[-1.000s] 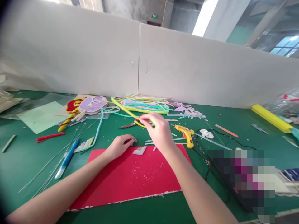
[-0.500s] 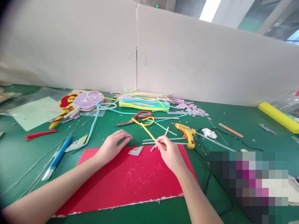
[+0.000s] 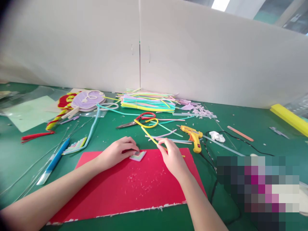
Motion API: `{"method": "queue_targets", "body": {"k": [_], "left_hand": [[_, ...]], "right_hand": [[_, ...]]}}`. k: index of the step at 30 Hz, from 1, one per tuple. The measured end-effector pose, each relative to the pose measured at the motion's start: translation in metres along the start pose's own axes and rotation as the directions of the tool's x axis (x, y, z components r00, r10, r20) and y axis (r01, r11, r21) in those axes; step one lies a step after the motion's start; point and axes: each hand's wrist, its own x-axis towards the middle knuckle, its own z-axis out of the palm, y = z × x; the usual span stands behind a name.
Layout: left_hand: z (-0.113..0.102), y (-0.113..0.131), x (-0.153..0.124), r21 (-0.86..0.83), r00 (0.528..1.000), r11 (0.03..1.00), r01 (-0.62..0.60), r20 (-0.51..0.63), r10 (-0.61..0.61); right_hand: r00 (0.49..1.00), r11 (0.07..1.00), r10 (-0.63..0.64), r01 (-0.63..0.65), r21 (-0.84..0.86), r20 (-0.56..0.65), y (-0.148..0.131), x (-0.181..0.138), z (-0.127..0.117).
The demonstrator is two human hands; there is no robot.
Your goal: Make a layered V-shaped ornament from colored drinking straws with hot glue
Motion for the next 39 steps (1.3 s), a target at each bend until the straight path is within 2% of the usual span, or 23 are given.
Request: {"method": "queue_targets", "body": {"k": [5, 8, 10, 12, 14, 16, 19, 22, 27, 32, 39], "left_hand": [[0.001, -0.003, 0.000, -0.024, 1.000, 1.000, -0.006, 0.002, 0.006], [0.001, -0.005, 0.001, -0.062, 0.992, 0.997, 0.051, -0.108, -0.058], [0.000, -0.005, 0.001, -0.104, 0.952, 0.982, 0.158, -0.248, -0.179], [-0.001, -0.004, 0.000, -0.144, 0.884, 0.961, 0.237, -0.378, -0.275], [-0.003, -0.001, -0.001, -0.141, 0.858, 0.962, 0.235, -0.435, -0.273], [-0.003, 0.002, -0.002, -0.068, 0.891, 0.983, 0.172, -0.414, -0.185], [-0.001, 0.007, -0.004, 0.099, 0.958, 0.994, 0.046, -0.286, -0.016], [0.002, 0.011, -0.006, 0.167, 0.973, 0.985, -0.032, -0.220, 0.069], [0.004, 0.013, -0.006, 0.125, 0.964, 0.989, -0.084, -0.240, 0.112], [0.003, 0.015, -0.005, 0.096, 0.970, 0.988, -0.124, -0.197, 0.141], [0.004, 0.013, -0.003, -0.035, 0.988, 0.998, -0.047, -0.147, 0.042]], "right_hand": [[0.994, 0.994, -0.072, 0.064, -0.091, -0.078, -0.015, -0.002, -0.010], [0.993, 0.991, -0.092, 0.084, -0.102, -0.071, -0.019, -0.004, -0.014], [0.994, 0.991, -0.098, 0.094, -0.092, -0.038, -0.019, -0.005, -0.016], [0.995, 0.992, -0.099, 0.100, -0.081, 0.014, -0.018, -0.005, -0.018], [0.993, 0.992, -0.100, 0.104, -0.072, 0.057, -0.018, -0.006, -0.020], [0.992, 0.992, -0.104, 0.109, -0.063, 0.074, -0.019, -0.006, -0.021], [0.990, 0.992, -0.112, 0.116, -0.044, 0.080, -0.023, -0.006, -0.020], [0.989, 0.992, -0.123, 0.126, -0.027, 0.079, -0.026, -0.006, -0.017], [0.988, 0.989, -0.148, 0.149, -0.010, 0.050, -0.028, -0.007, -0.008], [0.979, 0.977, -0.203, 0.205, -0.058, 0.031, -0.030, -0.008, 0.002], [0.956, 0.945, -0.291, 0.282, -0.165, -0.028, -0.028, -0.007, -0.001]]}}
